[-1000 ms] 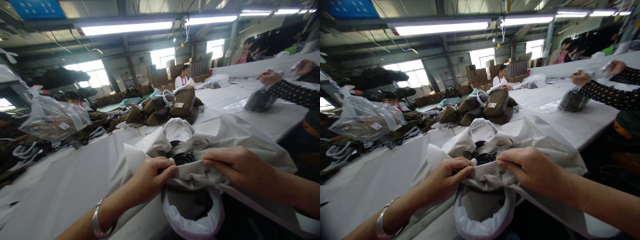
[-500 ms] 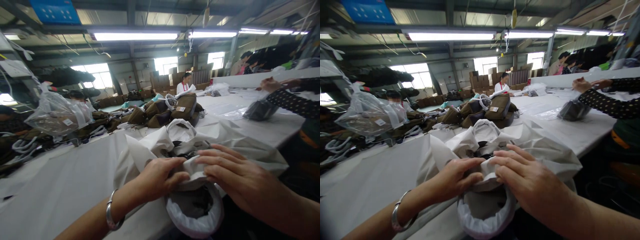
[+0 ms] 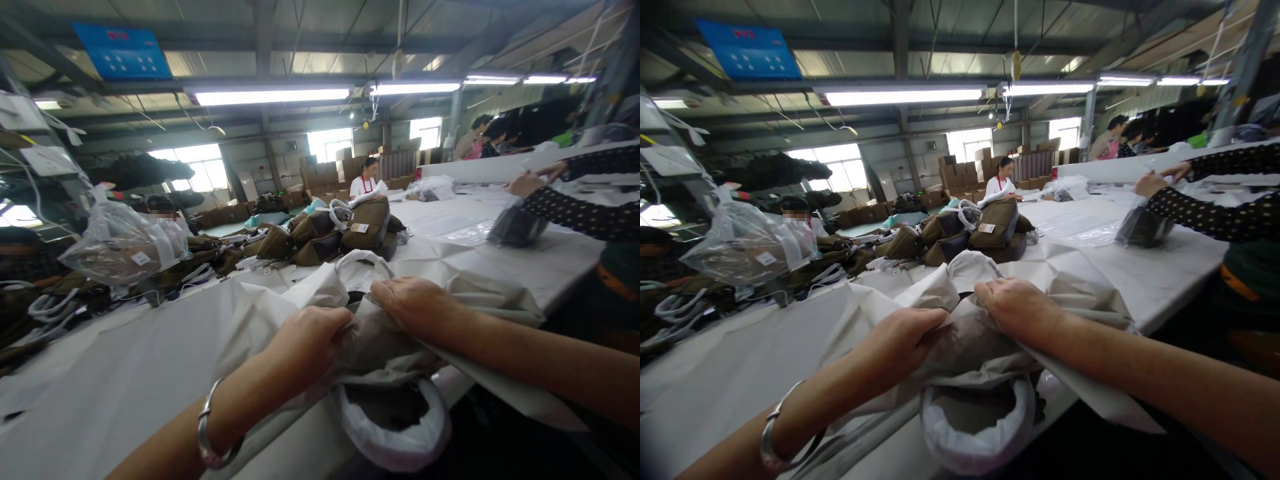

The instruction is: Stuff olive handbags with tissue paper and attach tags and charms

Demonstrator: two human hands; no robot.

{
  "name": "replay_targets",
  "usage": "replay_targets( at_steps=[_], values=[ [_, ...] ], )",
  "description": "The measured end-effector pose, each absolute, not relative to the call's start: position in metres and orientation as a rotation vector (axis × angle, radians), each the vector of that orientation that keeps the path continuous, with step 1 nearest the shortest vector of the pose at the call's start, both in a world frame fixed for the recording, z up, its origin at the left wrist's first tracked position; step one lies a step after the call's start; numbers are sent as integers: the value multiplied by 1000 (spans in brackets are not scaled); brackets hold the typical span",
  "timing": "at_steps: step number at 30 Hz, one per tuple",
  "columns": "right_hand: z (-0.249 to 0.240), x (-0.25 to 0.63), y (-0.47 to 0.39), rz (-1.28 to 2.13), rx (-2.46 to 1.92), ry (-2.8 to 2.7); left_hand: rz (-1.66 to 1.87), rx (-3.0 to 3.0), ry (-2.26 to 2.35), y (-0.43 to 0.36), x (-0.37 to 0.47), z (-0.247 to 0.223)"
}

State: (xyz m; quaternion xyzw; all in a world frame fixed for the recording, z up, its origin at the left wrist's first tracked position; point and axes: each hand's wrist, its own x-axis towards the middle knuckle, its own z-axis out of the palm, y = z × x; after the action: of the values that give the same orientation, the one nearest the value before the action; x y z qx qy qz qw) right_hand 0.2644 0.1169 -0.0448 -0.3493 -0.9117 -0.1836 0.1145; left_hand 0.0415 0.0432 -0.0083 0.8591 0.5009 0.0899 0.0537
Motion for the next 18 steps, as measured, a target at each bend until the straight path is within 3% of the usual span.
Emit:
replay_targets(
  at_steps=[9, 13, 16, 18],
  values=[
    [-60, 268, 114, -680, -1478, -2498, 113, 2815, 1786, 107, 62, -29],
    [-64, 276, 113, -869, -911, -2439, 96, 2736, 1793, 117, 61, -54],
    [-68, 271, 110, -655, -408, -2518, 125, 2682, 1735, 122, 59, -59],
    [-73, 265, 109, -422, -400, -2612, 152, 2648, 1705, 122, 53, -54]
  ],
)
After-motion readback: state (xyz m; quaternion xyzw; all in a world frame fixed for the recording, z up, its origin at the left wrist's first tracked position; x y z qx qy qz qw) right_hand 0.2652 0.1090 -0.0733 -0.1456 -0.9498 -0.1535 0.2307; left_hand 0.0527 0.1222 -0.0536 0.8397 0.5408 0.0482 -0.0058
